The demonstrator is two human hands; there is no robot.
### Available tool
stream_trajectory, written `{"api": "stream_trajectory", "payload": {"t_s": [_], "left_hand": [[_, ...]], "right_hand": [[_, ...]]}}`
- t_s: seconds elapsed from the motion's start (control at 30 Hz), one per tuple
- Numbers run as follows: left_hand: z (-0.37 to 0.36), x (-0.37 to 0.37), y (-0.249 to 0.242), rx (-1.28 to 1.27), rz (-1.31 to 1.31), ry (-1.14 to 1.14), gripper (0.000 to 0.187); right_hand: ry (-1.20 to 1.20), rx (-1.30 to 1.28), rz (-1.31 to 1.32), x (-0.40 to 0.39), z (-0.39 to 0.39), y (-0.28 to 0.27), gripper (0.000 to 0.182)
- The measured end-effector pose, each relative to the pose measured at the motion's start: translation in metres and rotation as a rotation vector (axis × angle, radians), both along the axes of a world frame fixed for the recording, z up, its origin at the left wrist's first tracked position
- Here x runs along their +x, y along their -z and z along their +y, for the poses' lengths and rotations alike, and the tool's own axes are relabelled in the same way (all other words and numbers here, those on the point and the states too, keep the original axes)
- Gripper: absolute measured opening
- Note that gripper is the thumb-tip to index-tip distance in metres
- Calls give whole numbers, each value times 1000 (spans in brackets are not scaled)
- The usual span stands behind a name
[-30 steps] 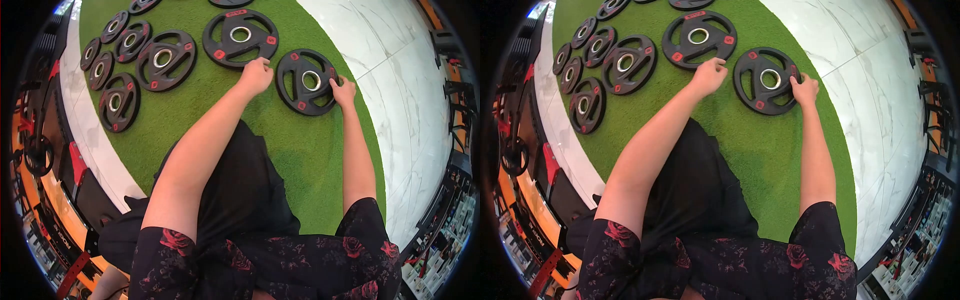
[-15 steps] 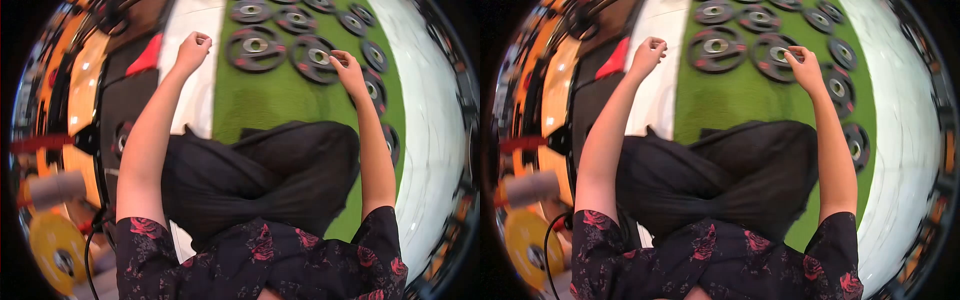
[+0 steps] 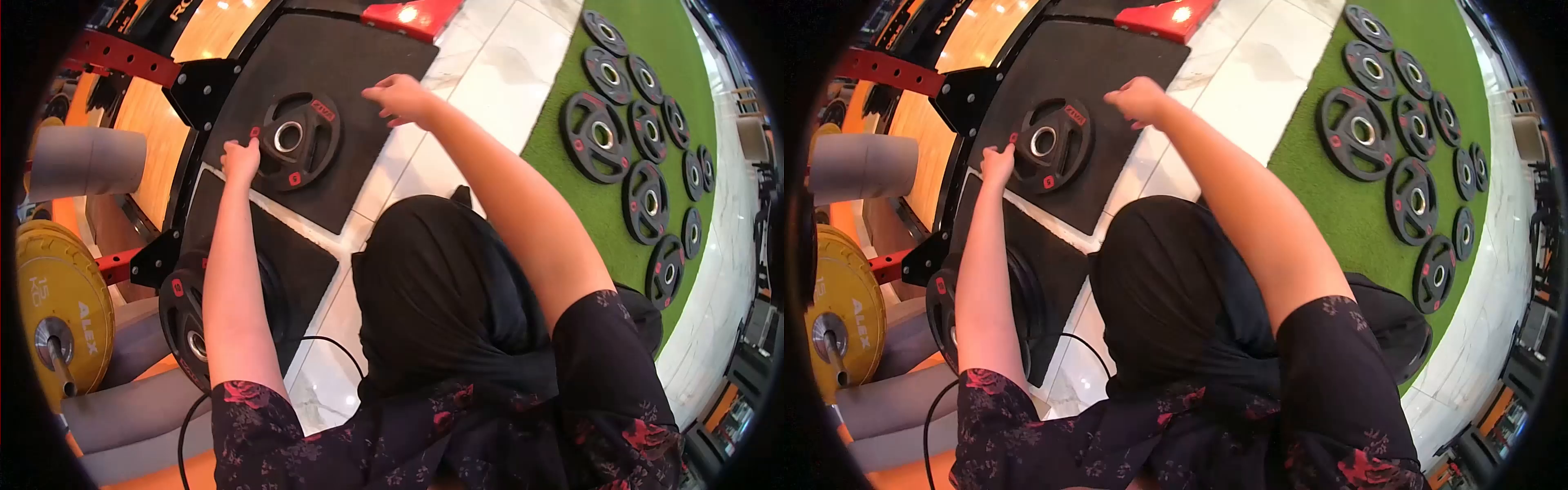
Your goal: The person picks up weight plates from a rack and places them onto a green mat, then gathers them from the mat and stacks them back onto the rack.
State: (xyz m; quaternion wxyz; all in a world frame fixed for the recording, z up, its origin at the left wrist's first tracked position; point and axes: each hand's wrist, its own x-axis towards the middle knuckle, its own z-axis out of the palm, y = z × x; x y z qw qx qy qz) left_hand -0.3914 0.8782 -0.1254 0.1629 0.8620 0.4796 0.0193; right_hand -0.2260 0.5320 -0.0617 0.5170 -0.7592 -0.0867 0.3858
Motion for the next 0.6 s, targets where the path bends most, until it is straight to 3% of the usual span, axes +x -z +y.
{"api": "stream_trajectory", "payload": {"t_s": [0.03, 0.1, 0.17, 0.23, 0.3, 0.33, 0.43, 0.47, 0.6], "left_hand": [[4, -8, 10, -45, -3, -22, 81], [-3, -18, 12, -166, -82, -108, 81], [18, -22, 43, -87, -22, -32, 75], [22, -22, 49, -1, 46, 63, 68], [-9, -14, 15, -339, 50, -110, 69], [7, -18, 36, -242, 13, -60, 66], [8, -13, 38, -61, 153, 3, 66], [15, -18, 45, -54, 164, 7, 66], [27, -36, 59, 79, -5, 63, 58]], "right_hand": [[-16, -2, 22, -3, 23, 19, 45], [-63, -17, 73, -4, 62, 48, 47], [-111, -31, 120, -6, 83, 60, 51], [-293, -225, -30, -7, 95, 62, 72], [-276, -276, -128, -11, 103, 67, 72], [-259, -332, -256, -10, 107, 66, 72], [-318, -375, -381, -11, 106, 60, 74], [-425, -401, -404, -11, 101, 57, 85], [-388, -329, -433, -16, 101, 65, 79]]}}
